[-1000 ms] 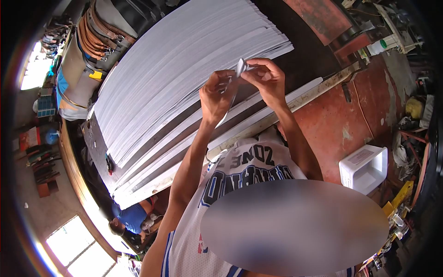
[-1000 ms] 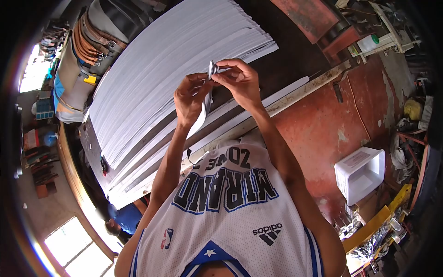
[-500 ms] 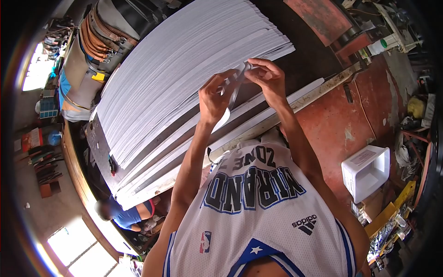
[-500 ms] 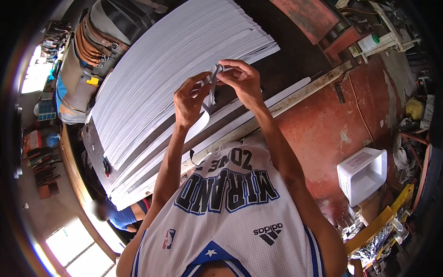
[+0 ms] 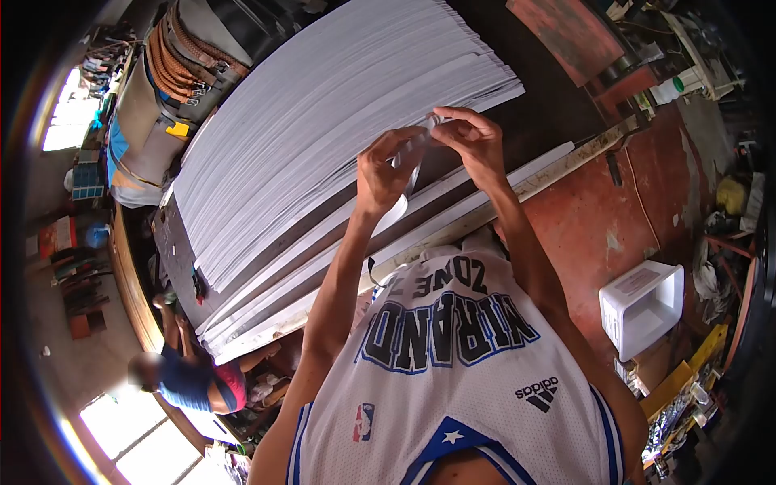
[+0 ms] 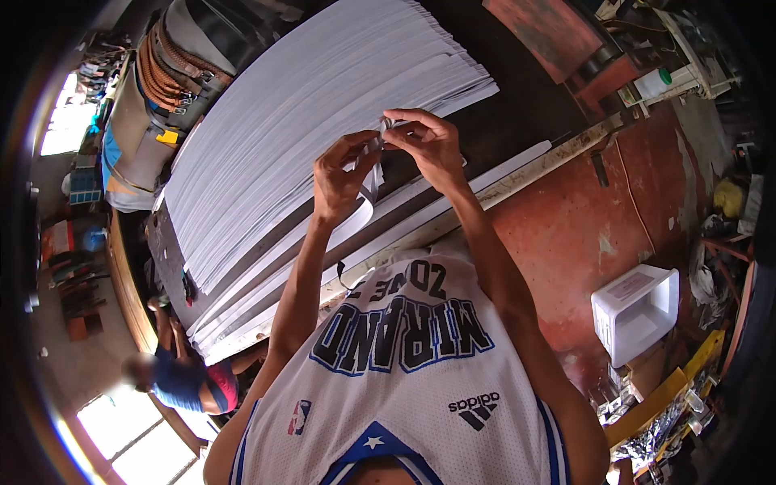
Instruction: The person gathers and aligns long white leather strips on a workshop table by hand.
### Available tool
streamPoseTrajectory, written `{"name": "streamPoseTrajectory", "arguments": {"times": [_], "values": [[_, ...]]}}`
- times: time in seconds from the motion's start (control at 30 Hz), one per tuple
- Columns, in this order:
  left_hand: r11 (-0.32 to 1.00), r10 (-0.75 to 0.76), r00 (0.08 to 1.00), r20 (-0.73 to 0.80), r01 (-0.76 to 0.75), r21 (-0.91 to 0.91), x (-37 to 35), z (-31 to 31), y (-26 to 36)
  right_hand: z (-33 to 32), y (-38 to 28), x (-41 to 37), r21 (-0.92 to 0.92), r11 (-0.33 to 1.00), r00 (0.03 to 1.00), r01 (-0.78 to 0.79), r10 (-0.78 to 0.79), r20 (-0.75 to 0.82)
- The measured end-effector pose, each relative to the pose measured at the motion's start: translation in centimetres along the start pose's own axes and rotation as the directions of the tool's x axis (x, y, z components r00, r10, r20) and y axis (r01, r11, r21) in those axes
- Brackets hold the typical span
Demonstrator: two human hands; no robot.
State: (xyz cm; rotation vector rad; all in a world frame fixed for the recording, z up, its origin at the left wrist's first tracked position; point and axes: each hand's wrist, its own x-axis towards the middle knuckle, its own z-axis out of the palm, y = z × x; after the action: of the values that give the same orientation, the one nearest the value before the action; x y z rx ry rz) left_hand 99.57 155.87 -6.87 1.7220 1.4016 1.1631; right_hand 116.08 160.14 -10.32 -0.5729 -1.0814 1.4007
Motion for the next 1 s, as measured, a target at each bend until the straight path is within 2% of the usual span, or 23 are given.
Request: {"name": "streamPoseTrajectory", "arguments": {"times": [0.27, 0.3, 0.4, 0.47, 0.67, 0.73, 0.83, 0.87, 0.93, 1.0], "values": [[1.0, 0.015, 0.999, -0.038, -0.014, 0.025, -0.5, 0.4, -1.0, 0.4, 0.3, -0.3, -0.091, 0.994, 0.997, 0.065, -0.062, 0.041], [1.0, 0.031, 0.996, -0.08, -0.031, 0.0, -0.6, 0.7, -1.1, 0.4, 0.3, -0.3, -0.123, 0.988, 0.995, 0.089, -0.082, 0.063], [0.998, 0.052, 0.991, -0.126, -0.055, -0.021, -0.6, 0.9, -0.9, 0.5, 0.7, -0.5, -0.049, 0.998, 0.998, 0.051, -0.05, 0.032], [0.998, 0.057, 0.99, -0.132, -0.06, -0.021, -0.7, 0.9, -0.9, 0.7, 0.6, -0.4, -0.07, 0.995, 0.997, 0.067, -0.064, 0.044], [0.998, -0.034, 0.993, -0.114, 0.027, -0.062, -1.0, 0.9, -1.5, 0.4, 0.1, -0.3, -0.117, 0.992, 0.996, 0.043, -0.034, 0.076], [0.981, -0.088, 0.988, -0.125, 0.063, -0.185, -1.0, 1.0, -0.9, 0.5, 0.1, -0.2, -0.132, 0.991, 0.996, 0.039, -0.028, 0.084], [0.965, -0.163, 0.981, -0.105, 0.137, -0.223, -1.1, 0.8, -0.7, 0.6, 0.1, -0.2, -0.115, 0.993, 0.995, 0.031, -0.02, 0.093], [0.965, -0.163, 0.981, -0.105, 0.136, -0.222, -1.1, 0.7, -0.6, 0.6, 0.1, -0.1, -0.093, 0.995, 0.994, 0.037, -0.028, 0.102], [0.893, -0.166, 0.985, -0.044, 0.131, -0.43, -1.2, 0.7, -0.4, 0.7, -0.2, -0.1, -0.071, 0.996, 0.993, 0.045, -0.037, 0.11], [0.894, -0.154, 0.987, -0.039, 0.122, -0.431, -0.9, 0.6, -0.8, 0.8, -0.4, -0.1, -0.087, 0.995, 0.995, 0.043, -0.035, 0.091]]}}
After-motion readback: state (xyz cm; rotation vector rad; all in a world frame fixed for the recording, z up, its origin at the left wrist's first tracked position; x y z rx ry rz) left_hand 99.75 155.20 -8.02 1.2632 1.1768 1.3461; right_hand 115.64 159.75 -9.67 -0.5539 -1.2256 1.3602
